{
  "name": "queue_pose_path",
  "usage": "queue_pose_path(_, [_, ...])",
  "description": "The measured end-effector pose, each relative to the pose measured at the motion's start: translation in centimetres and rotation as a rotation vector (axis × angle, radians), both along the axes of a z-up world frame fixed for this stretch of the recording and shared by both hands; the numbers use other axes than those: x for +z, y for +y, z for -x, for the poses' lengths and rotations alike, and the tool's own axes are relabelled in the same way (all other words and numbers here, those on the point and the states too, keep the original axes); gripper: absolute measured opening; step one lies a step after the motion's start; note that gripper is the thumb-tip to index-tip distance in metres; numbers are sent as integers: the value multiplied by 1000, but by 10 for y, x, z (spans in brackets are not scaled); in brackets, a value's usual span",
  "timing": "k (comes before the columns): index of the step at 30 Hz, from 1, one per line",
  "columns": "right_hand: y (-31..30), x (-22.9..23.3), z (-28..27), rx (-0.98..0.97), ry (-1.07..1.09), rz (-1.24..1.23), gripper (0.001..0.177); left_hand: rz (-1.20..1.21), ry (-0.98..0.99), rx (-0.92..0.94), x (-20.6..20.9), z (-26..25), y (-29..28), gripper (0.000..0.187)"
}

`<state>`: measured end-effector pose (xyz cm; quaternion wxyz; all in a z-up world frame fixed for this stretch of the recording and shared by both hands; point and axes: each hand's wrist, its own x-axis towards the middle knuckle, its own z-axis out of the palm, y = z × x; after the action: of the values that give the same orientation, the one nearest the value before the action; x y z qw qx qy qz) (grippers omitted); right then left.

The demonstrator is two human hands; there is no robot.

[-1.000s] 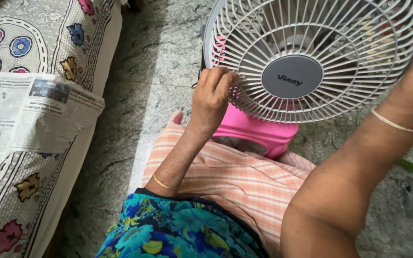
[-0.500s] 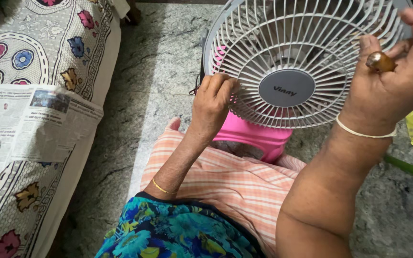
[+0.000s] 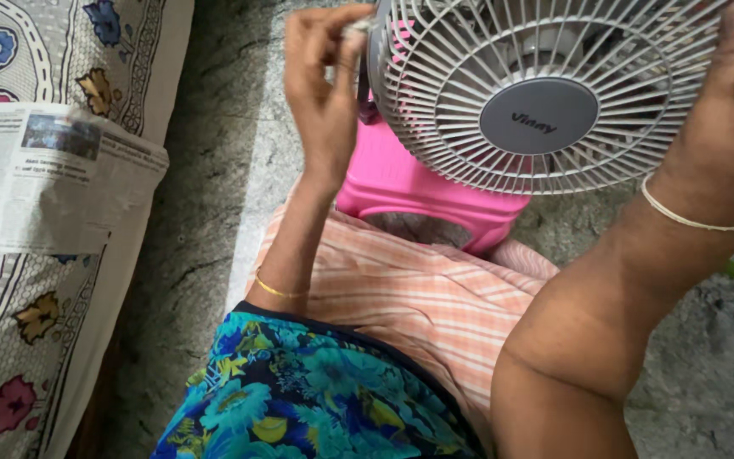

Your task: The person uses a screwdriver to loosen and remove screws from the front grille of a small electric fan. They repeatedly unscrew fasteners, remove the grille, and then reattach it, repeating the process multiple times.

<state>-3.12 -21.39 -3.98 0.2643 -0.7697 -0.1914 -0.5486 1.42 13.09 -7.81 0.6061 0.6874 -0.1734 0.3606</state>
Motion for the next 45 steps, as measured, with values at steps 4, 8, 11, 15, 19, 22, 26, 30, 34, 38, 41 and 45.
queue_pose_path(4, [17,19,10,-59,48,-11,16,327,134,-151,-48,-48,5,11])
queue_pose_path(8, [35,43,25,-79,36,77,24,428,288,-176,-94,-66,-14,22])
queue_pose_path(11, [42,53,31,-181,29,104,27,341,268,-119,-111,-76,-20,25])
queue_pose_path(15, [31,44,29,-114,41,31,22,263,190,-44,-118,-89,-23,26])
queue_pose_path(19, [-12,19,12,117,72,-428,10,357,209,-47,-121,-101,-32,26])
queue_pose_path(22, [-37,-15,1,131,11,-879,13,242,265,72,-131,-96,-32,27])
queue_pose_path(26, [-42,-57,-15,479,282,-1222,22,199,175,85,-131,-98,-37,26])
queue_pose_path(30, [-25,-75,-9,634,386,-1399,32,220,170,81,-127,-99,-38,25])
queue_pose_path(34, [-8,-65,-7,689,354,-1475,42,241,148,34,-121,-99,-35,25])
queue_pose_path(38, [19,-39,-11,756,282,-1530,52,274,182,27,-117,-104,-28,26])
queue_pose_path(41, [50,-24,8,670,300,-1385,60,289,183,20,-118,-102,-15,26])
queue_pose_path(45, [76,-24,33,389,450,-867,60,309,169,49,-115,-110,2,27])
